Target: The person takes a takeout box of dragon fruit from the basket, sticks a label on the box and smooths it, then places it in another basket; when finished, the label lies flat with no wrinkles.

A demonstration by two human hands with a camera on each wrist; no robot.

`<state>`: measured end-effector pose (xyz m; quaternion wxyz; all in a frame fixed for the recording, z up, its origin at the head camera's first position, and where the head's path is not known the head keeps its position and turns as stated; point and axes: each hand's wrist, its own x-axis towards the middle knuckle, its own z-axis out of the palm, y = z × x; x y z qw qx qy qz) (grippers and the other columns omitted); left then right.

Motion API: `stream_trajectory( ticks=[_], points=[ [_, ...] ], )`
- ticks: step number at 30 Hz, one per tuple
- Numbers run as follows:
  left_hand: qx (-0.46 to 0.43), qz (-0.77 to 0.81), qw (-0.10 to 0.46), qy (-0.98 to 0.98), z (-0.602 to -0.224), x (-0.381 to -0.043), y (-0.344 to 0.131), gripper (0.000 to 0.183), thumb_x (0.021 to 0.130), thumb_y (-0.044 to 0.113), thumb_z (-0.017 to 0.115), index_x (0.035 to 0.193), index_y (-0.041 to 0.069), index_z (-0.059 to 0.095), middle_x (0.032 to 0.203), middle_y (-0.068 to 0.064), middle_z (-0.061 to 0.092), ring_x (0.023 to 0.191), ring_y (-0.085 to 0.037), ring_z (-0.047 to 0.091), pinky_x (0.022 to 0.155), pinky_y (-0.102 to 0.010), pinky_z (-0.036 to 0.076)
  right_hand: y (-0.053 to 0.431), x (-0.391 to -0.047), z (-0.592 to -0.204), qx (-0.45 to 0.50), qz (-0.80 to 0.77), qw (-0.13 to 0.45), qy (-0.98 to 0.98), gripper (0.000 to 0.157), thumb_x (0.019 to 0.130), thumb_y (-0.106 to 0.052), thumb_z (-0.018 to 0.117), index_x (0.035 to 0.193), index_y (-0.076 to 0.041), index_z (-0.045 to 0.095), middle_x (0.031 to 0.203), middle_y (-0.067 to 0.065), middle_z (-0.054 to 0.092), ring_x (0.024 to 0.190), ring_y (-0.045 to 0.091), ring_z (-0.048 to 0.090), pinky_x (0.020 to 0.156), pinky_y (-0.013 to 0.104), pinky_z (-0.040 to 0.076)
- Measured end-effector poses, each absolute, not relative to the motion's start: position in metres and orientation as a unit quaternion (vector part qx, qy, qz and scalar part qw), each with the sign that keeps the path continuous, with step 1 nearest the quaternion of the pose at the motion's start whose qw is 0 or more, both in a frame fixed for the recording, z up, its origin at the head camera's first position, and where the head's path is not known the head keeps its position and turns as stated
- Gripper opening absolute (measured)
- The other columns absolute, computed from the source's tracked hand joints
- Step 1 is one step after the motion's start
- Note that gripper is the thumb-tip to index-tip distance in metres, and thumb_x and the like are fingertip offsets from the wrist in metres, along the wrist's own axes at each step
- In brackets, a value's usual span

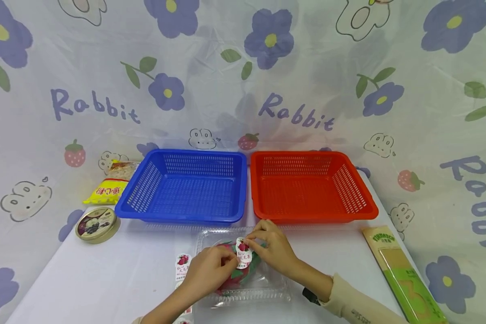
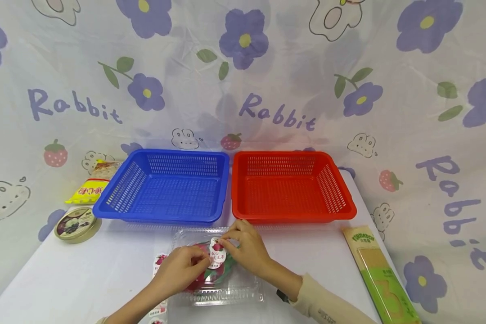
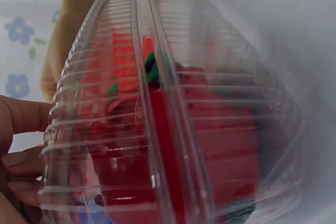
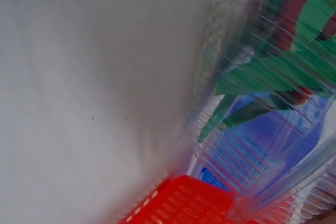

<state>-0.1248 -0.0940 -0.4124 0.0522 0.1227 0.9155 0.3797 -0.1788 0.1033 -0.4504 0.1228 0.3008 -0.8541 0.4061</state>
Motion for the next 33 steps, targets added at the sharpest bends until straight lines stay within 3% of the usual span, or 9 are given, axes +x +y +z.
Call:
stream_trajectory(
  ticks=[8,22,33],
  points=[
    [0.114,0.369,0.037,0.922,-0.4132,-0.1287,-0.0912,0.023,0.081,0.015,0.064,0.059,0.021,0.067,0.051,0.016,0.044,0.046,0.002,0.034,0.040,-0.019,0.023,0.1025,-0.1802,-0.4563,0.307,0.393,0.134,-0.857,0.007,0.085,-0.017,0.079,0.088,-0.011,0.080,0.083,-0.008,0.059,0.079,0.003,0.046,0.063,0.017,0.040],
    [0.114,0.339,0.005,0.934,-0.4169,-0.1285,-0.0887,0.019,0.081,0.019,0.070,0.063,0.024,0.071,0.055,0.019,0.048,0.049,0.003,0.037,0.041,-0.020,0.032,0.1017,-0.1810,-0.4580,0.335,0.347,0.189,-0.855,0.005,0.084,-0.018,0.079,0.087,-0.013,0.080,0.082,-0.007,0.058,0.078,0.005,0.046,0.072,0.022,0.038],
    [0.101,0.312,-0.016,0.944,-0.4168,-0.1303,-0.0835,0.030,0.076,0.017,0.068,0.051,0.028,0.055,0.046,0.020,0.034,0.045,0.003,0.032,0.039,-0.021,0.026,0.1005,-0.1798,-0.4556,0.330,0.312,0.202,-0.868,0.005,0.085,-0.020,0.079,0.086,-0.015,0.080,0.083,-0.006,0.058,0.076,0.006,0.047,0.071,0.023,0.036]
  ],
)
